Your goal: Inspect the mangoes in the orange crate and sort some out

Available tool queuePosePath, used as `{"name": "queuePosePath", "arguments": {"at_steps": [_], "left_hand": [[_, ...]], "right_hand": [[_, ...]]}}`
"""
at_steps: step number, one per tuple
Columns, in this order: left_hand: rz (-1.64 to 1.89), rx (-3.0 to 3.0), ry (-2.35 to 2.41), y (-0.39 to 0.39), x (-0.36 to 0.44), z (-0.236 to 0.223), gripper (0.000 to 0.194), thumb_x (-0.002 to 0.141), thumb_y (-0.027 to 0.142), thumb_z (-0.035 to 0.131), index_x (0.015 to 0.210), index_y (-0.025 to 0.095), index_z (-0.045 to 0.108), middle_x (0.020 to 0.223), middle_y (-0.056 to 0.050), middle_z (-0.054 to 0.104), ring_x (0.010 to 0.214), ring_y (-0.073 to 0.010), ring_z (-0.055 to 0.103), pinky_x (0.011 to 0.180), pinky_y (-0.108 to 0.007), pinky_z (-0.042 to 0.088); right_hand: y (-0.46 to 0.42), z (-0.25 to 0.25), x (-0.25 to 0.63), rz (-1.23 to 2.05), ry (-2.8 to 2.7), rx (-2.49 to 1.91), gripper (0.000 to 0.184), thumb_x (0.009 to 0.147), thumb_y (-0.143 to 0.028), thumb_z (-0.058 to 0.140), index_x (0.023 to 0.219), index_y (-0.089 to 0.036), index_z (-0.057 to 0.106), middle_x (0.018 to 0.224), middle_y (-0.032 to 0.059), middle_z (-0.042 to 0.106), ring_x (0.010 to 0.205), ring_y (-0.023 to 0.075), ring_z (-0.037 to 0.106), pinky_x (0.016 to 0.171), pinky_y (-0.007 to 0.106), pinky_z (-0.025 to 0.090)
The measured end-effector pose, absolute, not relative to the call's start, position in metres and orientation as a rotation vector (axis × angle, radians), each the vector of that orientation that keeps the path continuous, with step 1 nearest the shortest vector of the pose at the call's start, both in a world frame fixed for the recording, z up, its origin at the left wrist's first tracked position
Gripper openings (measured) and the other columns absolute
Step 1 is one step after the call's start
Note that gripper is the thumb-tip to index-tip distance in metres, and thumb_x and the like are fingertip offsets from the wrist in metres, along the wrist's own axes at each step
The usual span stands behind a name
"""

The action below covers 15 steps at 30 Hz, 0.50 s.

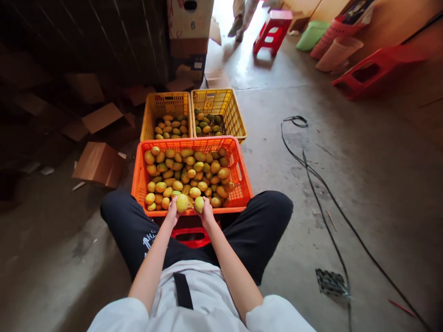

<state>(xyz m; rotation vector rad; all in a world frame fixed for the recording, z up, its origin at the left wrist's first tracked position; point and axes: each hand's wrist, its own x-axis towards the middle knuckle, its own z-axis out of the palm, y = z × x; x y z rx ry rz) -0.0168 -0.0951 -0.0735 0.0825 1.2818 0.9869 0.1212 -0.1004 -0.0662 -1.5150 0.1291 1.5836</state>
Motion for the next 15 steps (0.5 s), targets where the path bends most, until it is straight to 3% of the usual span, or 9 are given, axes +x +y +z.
{"name": "queuePosePath", "arguments": {"at_steps": [5,8,10,15], "left_hand": [[0.966,0.05,1.246,-0.093,-0.02,-0.074,0.037,0.095,0.051,0.069,0.104,0.015,0.069,0.091,-0.014,0.081,0.099,-0.0327,0.082,0.079,-0.041,0.07],[0.997,0.062,1.223,-0.095,-0.02,-0.074,0.041,0.089,0.053,0.079,0.104,0.016,0.067,0.092,-0.013,0.08,0.097,-0.0318,0.082,0.079,-0.04,0.07],[1.051,0.084,1.208,-0.097,-0.021,-0.074,0.048,0.079,0.05,0.09,0.106,0.018,0.065,0.093,-0.01,0.079,0.095,-0.03,0.081,0.08,-0.039,0.07],[1.08,0.1,1.204,-0.099,-0.023,-0.077,0.067,0.061,0.04,0.103,0.11,0.018,0.062,0.091,-0.006,0.076,0.087,-0.0265,0.08,0.083,-0.043,0.07]], "right_hand": [[-0.101,-0.064,0.12,1.568,0.12,-1.529,0.029,0.093,-0.046,0.053,0.087,-0.021,0.067,0.07,0.0028,0.074,0.049,0.0156,0.062,0.045,0.024,0.047],[-0.102,-0.062,0.119,1.449,-0.029,-1.477,0.027,0.08,-0.047,0.068,0.093,-0.023,0.071,0.088,0.0016,0.078,0.063,0.0162,0.067,0.05,0.024,0.051],[-0.103,-0.06,0.119,1.406,-0.096,-1.467,0.036,0.07,-0.048,0.079,0.095,-0.024,0.072,0.093,0.0009,0.077,0.07,0.0175,0.069,0.053,0.025,0.054],[-0.106,-0.051,0.121,1.479,-0.124,-1.553,0.054,0.057,-0.056,0.09,0.095,-0.022,0.07,0.075,-0.001,0.071,0.059,0.0172,0.065,0.044,0.024,0.044]]}}
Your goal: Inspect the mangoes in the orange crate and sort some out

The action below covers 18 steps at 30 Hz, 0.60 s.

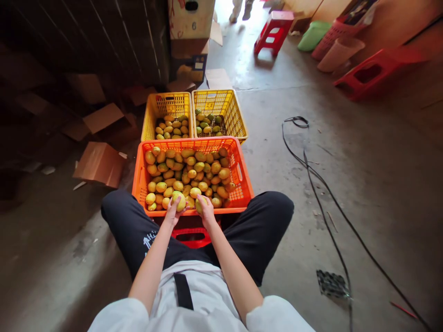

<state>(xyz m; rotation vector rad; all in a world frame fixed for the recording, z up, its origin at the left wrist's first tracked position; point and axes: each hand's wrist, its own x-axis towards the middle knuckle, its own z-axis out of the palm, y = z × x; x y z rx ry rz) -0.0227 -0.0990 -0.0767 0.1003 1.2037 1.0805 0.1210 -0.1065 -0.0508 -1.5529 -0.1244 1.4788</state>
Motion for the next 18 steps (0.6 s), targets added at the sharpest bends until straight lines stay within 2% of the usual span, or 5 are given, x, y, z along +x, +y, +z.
{"name": "queuePosePath", "arguments": {"at_steps": [3,6,9,13,18], "left_hand": [[1.056,0.123,1.202,-0.099,-0.022,-0.076,0.07,0.057,0.038,0.105,0.108,0.018,0.061,0.092,-0.006,0.076,0.089,-0.027,0.08,0.084,-0.044,0.069],[1.037,0.146,1.195,-0.1,-0.022,-0.074,0.068,0.058,0.038,0.104,0.105,0.019,0.058,0.095,-0.006,0.076,0.094,-0.0269,0.079,0.086,-0.042,0.069],[1.04,0.15,1.221,-0.101,-0.02,-0.071,0.064,0.061,0.034,0.102,0.102,0.021,0.055,0.096,-0.004,0.074,0.095,-0.0252,0.079,0.09,-0.041,0.067],[1.035,0.155,1.232,-0.102,-0.018,-0.066,0.058,0.066,0.034,0.099,0.1,0.022,0.054,0.097,-0.003,0.073,0.1,-0.0256,0.079,0.091,-0.038,0.066],[1.035,0.112,1.243,-0.1,-0.017,-0.064,0.037,0.081,0.038,0.088,0.101,0.021,0.062,0.096,-0.005,0.076,0.101,-0.0265,0.079,0.089,-0.037,0.068]], "right_hand": [[-0.107,-0.048,0.121,1.477,-0.128,-1.568,0.055,0.053,-0.05,0.094,0.093,-0.022,0.068,0.07,-0.0028,0.069,0.056,0.0163,0.064,0.043,0.023,0.042],[-0.107,-0.05,0.12,1.45,-0.109,-1.58,0.052,0.054,-0.04,0.095,0.092,-0.023,0.065,0.071,-0.0029,0.07,0.054,0.0161,0.064,0.043,0.024,0.044],[-0.106,-0.055,0.12,1.418,-0.038,-1.574,0.046,0.06,-0.037,0.091,0.092,-0.025,0.061,0.072,-0.0024,0.071,0.053,0.0172,0.066,0.044,0.025,0.047],[-0.105,-0.061,0.123,1.462,0.017,-1.521,0.036,0.071,-0.041,0.084,0.09,-0.025,0.057,0.066,-0.0011,0.069,0.053,0.0201,0.068,0.046,0.028,0.05],[-0.105,-0.058,0.123,1.556,0.072,-1.45,0.025,0.083,-0.045,0.07,0.089,-0.023,0.059,0.062,0.0026,0.071,0.053,0.0225,0.071,0.045,0.027,0.049]]}}
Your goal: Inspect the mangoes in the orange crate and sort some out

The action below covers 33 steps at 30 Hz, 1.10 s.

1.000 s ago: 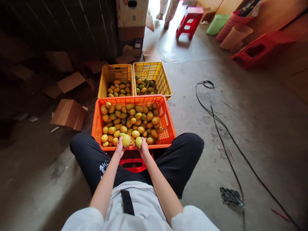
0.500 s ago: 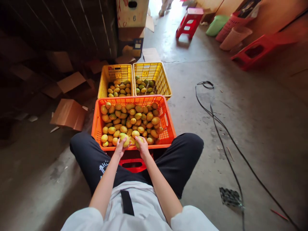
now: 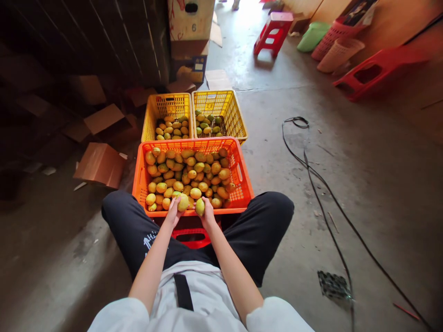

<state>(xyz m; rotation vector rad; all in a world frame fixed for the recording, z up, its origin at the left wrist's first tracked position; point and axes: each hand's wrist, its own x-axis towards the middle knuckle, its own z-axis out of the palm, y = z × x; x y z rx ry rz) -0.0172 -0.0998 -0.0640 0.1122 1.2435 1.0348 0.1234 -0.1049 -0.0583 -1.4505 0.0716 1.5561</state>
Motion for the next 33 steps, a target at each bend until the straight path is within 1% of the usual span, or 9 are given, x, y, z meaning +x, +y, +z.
{"name": "queuePosePath", "arguments": {"at_steps": [2,5,11,14,18,22,26,29,33], "left_hand": [[1.01,0.093,1.234,-0.099,-0.017,-0.064,0.032,0.087,0.042,0.081,0.103,0.018,0.066,0.096,-0.009,0.078,0.104,-0.0292,0.08,0.088,-0.039,0.068],[0.987,0.118,1.194,-0.099,-0.017,-0.066,0.037,0.089,0.048,0.076,0.105,0.015,0.07,0.1,-0.015,0.08,0.106,-0.0327,0.079,0.086,-0.041,0.068],[0.96,0.115,1.185,-0.098,-0.017,-0.067,0.046,0.09,0.057,0.073,0.104,0.013,0.07,0.1,-0.018,0.08,0.104,-0.0338,0.08,0.081,-0.039,0.069],[1.01,0.115,1.196,-0.098,-0.02,-0.066,0.05,0.083,0.055,0.085,0.105,0.014,0.067,0.098,-0.014,0.079,0.098,-0.0306,0.081,0.078,-0.036,0.069],[0.968,0.193,1.188,-0.099,-0.023,-0.066,0.06,0.065,0.038,0.102,0.107,0.016,0.064,0.097,-0.009,0.077,0.08,-0.0236,0.079,0.07,-0.033,0.068],[0.964,0.223,1.191,-0.102,-0.022,-0.066,0.057,0.066,0.029,0.1,0.107,0.017,0.062,0.099,-0.009,0.077,0.081,-0.0235,0.079,0.078,-0.039,0.068],[0.991,0.176,1.207,-0.102,-0.02,-0.065,0.053,0.069,0.035,0.096,0.108,0.016,0.066,0.095,-0.008,0.078,0.086,-0.0252,0.08,0.08,-0.037,0.068],[1.02,0.145,1.214,-0.101,-0.019,-0.063,0.045,0.074,0.04,0.09,0.105,0.016,0.068,0.092,-0.008,0.078,0.092,-0.0269,0.08,0.084,-0.038,0.069],[0.991,0.121,1.222,-0.099,-0.018,-0.064,0.042,0.081,0.048,0.084,0.101,0.015,0.068,0.094,-0.012,0.078,0.1,-0.0309,0.079,0.086,-0.042,0.069]], "right_hand": [[-0.105,-0.056,0.122,1.562,0.078,-1.422,0.023,0.085,-0.044,0.068,0.088,-0.023,0.058,0.063,0.003,0.072,0.053,0.0224,0.071,0.045,0.028,0.051],[-0.105,-0.055,0.12,1.568,0.05,-1.398,0.023,0.083,-0.043,0.069,0.088,-0.024,0.057,0.064,0.0025,0.073,0.053,0.0223,0.071,0.044,0.027,0.05],[-0.106,-0.053,0.119,1.555,-0.015,-1.436,0.026,0.077,-0.044,0.077,0.084,-0.024,0.062,0.066,0.0,0.071,0.061,0.0228,0.072,0.046,0.028,0.051],[-0.106,-0.048,0.12,1.55,0.012,-1.458,0.029,0.078,-0.048,0.078,0.085,-0.023,0.065,0.068,-0.0002,0.071,0.063,0.0221,0.073,0.047,0.027,0.05],[-0.106,-0.042,0.12,1.584,-0.059,-1.419,0.031,0.078,-0.047,0.081,0.093,-0.023,0.069,0.079,0.0013,0.075,0.063,0.0192,0.073,0.049,0.026,0.052],[-0.108,-0.045,0.116,1.556,-0.107,-1.377,0.049,0.063,-0.039,0.093,0.101,-0.025,0.066,0.086,0.0002,0.076,0.063,0.018,0.072,0.051,0.025,0.053],[-0.109,-0.055,0.113,1.523,-0.111,-1.353,0.062,0.051,-0.034,0.096,0.102,-0.026,0.062,0.081,-0.0031,0.074,0.062,0.0156,0.07,0.058,0.026,0.058],[-0.109,-0.061,0.113,1.483,-0.178,-1.368,0.056,0.053,-0.037,0.094,0.098,-0.025,0.063,0.081,-0.0036,0.074,0.066,0.015,0.07,0.063,0.026,0.059],[-0.109,-0.063,0.116,1.49,-0.216,-1.387,0.034,0.067,-0.043,0.086,0.088,-0.024,0.068,0.08,0.0003,0.075,0.074,0.0188,0.071,0.064,0.027,0.058]]}}
